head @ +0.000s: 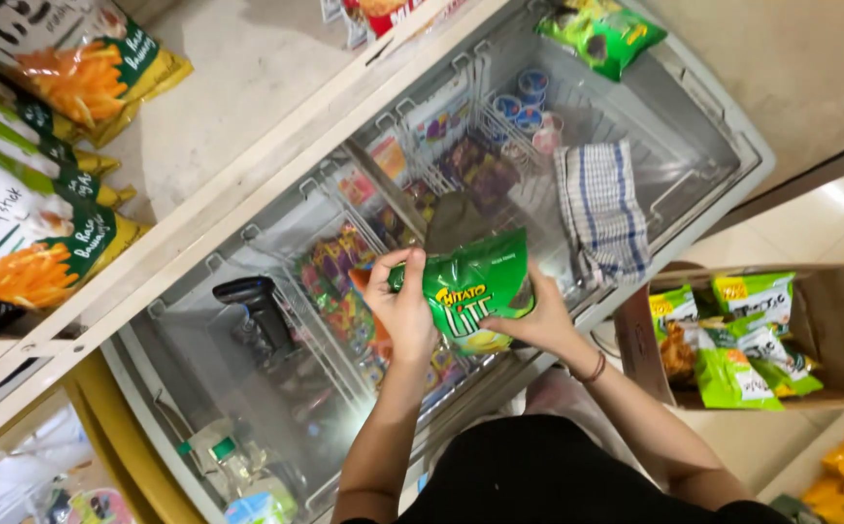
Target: The person wipes down several bags of snacks using a cloth and a handheld scanner.
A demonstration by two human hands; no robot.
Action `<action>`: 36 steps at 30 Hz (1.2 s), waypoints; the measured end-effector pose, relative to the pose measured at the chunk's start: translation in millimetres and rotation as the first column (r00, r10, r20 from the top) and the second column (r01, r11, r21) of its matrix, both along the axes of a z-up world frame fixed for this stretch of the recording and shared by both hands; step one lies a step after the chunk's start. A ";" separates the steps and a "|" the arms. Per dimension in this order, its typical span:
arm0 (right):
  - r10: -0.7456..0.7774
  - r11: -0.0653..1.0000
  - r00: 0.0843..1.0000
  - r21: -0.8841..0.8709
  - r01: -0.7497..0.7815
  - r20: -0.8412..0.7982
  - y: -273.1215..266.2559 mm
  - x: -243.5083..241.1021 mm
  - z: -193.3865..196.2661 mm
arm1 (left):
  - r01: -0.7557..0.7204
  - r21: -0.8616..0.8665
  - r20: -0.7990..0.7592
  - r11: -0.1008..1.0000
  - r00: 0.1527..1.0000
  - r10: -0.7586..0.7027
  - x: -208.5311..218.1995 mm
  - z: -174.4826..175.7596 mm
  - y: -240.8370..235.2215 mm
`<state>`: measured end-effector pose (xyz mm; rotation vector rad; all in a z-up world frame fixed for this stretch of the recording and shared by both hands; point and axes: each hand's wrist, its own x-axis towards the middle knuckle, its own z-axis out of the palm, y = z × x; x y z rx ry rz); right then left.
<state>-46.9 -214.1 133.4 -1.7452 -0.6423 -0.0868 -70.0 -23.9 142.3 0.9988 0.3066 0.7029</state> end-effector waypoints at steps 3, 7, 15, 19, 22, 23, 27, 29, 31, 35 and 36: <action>0.031 0.999 0.985 -0.011 -0.034 -0.172 -2.4 9.4 -13.5 | -0.026 0.161 -0.012 0.987 1.000 0.028 6.3 3.1 -0.9; -0.010 0.997 0.974 -0.077 -0.008 -0.228 -13.3 50.5 -65.7 | 0.062 0.338 -0.025 0.939 0.998 -0.057 10.8 44.9 28.4; 0.877 -0.480 0.126 0.832 0.277 0.464 -39.7 136.4 -19.3 | 0.335 0.936 -0.134 0.104 0.068 0.989 -38.0 -135.5 241.4; 0.851 -0.525 0.190 0.788 0.322 0.490 -50.8 137.8 52.9 | 0.353 0.780 -0.570 0.517 0.059 0.820 -56.8 -165.9 255.4; 0.767 -0.641 0.232 0.699 0.318 0.598 -53.8 143.3 71.4 | 0.358 0.867 -0.406 0.346 0.105 0.908 -61.3 -204.0 287.3; 0.718 -0.693 0.264 0.628 0.355 0.644 -56.0 144.3 73.8 | 0.287 0.889 -0.399 0.356 0.107 0.911 -59.2 -220.0 301.3; 0.707 -0.707 0.359 0.627 0.329 0.610 -61.2 161.8 78.8 | -0.064 0.950 -0.262 0.306 0.369 0.892 -42.6 -198.0 273.1; 0.738 -0.659 0.418 0.701 0.273 0.530 -74.6 171.0 74.5 | -0.170 0.755 -0.419 0.634 0.619 0.664 -36.7 -174.0 231.2; 0.757 -0.592 0.484 0.773 0.227 0.438 -90.5 178.4 68.2 | -0.144 0.438 -0.438 0.887 0.828 0.351 -30.7 -123.0 162.1; 0.756 -0.423 0.606 0.891 0.164 0.247 -124.3 192.3 49.8 | 0.354 0.081 -0.349 0.932 0.886 -0.306 -55.0 2.7 -2.4; 0.747 -0.379 0.633 0.912 0.155 0.203 -132.8 193.7 44.0 | 0.548 0.102 -0.261 0.830 0.820 -0.509 -65.8 20.4 -29.6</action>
